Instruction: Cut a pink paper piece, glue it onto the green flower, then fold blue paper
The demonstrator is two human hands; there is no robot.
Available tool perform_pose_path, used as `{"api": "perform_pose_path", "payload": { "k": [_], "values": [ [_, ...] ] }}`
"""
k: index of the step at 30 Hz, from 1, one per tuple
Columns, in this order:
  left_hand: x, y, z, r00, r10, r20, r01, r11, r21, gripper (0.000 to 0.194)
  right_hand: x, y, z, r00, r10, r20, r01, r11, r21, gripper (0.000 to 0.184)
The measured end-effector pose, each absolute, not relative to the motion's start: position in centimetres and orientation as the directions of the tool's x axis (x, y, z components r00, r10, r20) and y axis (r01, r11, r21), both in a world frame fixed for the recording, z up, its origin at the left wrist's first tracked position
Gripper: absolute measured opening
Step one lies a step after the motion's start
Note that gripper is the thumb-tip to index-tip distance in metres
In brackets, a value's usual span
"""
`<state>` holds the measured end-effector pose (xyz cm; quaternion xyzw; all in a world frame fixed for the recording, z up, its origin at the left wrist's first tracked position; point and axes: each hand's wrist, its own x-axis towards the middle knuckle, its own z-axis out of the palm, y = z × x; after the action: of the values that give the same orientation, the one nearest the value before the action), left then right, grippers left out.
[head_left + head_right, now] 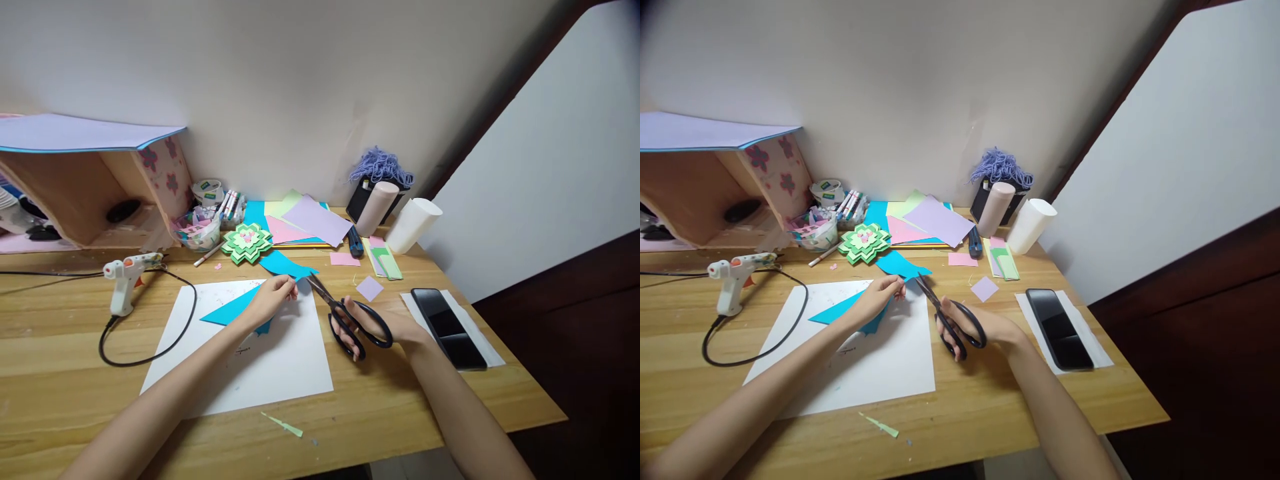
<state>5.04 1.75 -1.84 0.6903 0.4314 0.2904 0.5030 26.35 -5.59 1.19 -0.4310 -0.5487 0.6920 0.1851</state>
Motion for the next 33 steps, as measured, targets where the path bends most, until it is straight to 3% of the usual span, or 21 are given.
{"api": "perform_pose_path", "payload": {
  "k": [5,14,33],
  "values": [
    [5.1,1.9,-2.1,0.459,0.888,-0.028,0.3,-0.126,0.946,0.028,26.2,-4.8,-0.4,-0.617,0.656,-0.435,0.243,-0.367,-0.898,0.069],
    [5.0,1.9,-2.4,0.512,0.858,-0.043,0.282,-0.121,0.952,0.026,26.0,-4.2,-0.7,-0.635,0.679,-0.368,0.264,-0.257,-0.93,0.065],
    [5.0,1.9,-2.5,0.514,0.855,-0.059,0.26,-0.09,0.961,0.026,26.1,-3.9,-1.2,-0.6,0.709,-0.37,0.259,-0.266,-0.929,0.056]
  ]
}}
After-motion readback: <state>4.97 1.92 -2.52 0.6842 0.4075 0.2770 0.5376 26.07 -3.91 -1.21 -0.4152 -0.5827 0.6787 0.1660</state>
